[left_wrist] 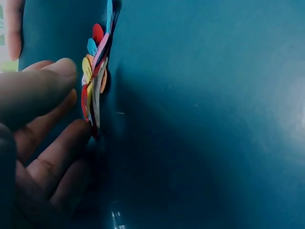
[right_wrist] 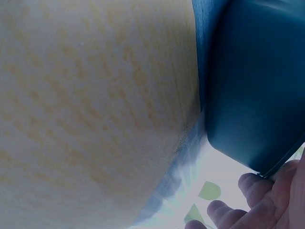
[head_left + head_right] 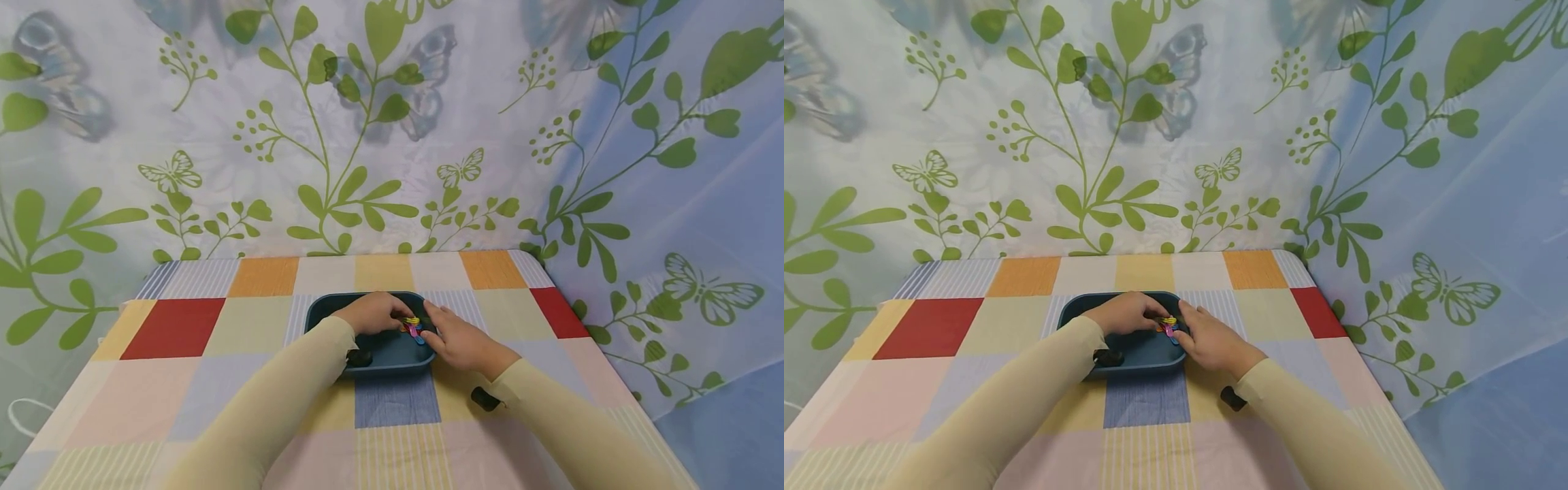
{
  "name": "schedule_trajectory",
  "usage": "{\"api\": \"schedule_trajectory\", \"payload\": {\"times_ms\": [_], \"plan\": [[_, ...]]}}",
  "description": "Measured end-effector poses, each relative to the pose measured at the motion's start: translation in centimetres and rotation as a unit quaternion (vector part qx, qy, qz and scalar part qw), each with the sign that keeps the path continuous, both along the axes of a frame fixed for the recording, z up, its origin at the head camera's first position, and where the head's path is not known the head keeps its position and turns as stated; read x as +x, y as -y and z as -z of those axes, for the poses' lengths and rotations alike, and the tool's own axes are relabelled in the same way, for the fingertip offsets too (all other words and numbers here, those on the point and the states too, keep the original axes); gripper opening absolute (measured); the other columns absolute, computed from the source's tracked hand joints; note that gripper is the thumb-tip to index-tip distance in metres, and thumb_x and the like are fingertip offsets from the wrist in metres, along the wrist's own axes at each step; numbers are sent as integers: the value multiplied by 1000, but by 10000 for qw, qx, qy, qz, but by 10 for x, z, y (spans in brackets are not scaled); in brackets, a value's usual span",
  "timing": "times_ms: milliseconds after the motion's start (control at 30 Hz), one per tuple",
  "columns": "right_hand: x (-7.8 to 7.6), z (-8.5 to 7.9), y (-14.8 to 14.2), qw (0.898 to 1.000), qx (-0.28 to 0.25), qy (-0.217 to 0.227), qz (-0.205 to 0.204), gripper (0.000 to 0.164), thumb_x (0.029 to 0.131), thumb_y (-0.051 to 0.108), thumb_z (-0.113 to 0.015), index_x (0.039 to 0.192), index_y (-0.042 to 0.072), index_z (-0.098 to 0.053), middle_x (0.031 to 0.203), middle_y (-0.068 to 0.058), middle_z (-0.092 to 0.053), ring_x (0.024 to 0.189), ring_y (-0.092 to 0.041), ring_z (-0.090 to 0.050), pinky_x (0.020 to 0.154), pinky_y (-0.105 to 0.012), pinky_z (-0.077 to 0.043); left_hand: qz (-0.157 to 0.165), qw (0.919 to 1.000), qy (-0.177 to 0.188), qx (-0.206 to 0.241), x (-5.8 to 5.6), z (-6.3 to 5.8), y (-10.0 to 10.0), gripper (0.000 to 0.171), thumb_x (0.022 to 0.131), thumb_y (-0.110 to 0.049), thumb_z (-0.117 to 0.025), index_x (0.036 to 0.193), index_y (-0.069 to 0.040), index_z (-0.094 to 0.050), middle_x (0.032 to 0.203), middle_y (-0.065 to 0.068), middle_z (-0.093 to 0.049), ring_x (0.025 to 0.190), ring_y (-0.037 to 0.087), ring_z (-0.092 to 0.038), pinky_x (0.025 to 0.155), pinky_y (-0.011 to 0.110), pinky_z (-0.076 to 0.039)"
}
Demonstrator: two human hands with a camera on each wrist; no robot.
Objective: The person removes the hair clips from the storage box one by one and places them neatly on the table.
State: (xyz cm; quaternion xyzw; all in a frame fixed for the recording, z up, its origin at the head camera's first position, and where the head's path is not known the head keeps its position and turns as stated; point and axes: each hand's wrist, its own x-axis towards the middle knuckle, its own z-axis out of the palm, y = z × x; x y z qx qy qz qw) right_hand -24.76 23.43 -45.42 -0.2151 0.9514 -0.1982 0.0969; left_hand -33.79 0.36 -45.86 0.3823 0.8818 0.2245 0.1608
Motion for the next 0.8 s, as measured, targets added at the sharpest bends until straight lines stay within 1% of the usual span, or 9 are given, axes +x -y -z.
{"api": "schedule_trajectory", "payload": {"times_ms": [100, 233, 300, 567, 800], "plan": [[0, 0, 0, 10000, 6, -25, -37, 73, 113, 39, -46, 166, -3, -18, 173, -20, -24, 158, -48, -27, 126, -59, -28, -28, 10000, -62, -48, 0, 4, -1, 30, 100, -22, -73, 130, -20, -77, 123, -6, -76, 109, 11, -67, 108, 37, -52], [-1, 1, -1, 10000, 27, -31, -56, 73, 113, 39, -46, 166, -3, -18, 173, -20, -24, 158, -48, -27, 126, -58, -28, 3, 9994, -283, -209, 2, 6, -1, 29, 100, -23, -74, 129, -21, -77, 127, -5, -76, 118, 13, -67, 113, 38, -49], [-1, 1, -1, 10000, 37, -18, -46, 73, 113, 39, -46, 166, -3, -18, 173, -20, -24, 158, -48, -27, 126, -59, -28, 43, 9988, -390, -281, 2, 7, -2, 29, 99, -23, -74, 128, -22, -77, 128, -6, -75, 120, 13, -67, 114, 37, -49], [-1, 1, 0, 10000, -11, -3, -25, 73, 113, 38, -46, 166, -3, -18, 173, -20, -24, 158, -48, -26, 126, -60, -27, 65, 9978, -561, -337, 5, 8, -4, 27, 98, -20, -76, 124, -21, -80, 125, -6, -76, 116, 12, -68, 110, 36, -51], [-1, 2, 0, 9999, -74, -46, -68, 72, 113, 38, -45, 166, -4, -17, 173, -21, -23, 158, -48, -26, 126, -59, -27, 136, 9952, -833, -491, 6, 8, -5, 24, 99, -21, -75, 123, -21, -80, 123, -3, -75, 118, 15, -68, 111, 36, -51]]}}
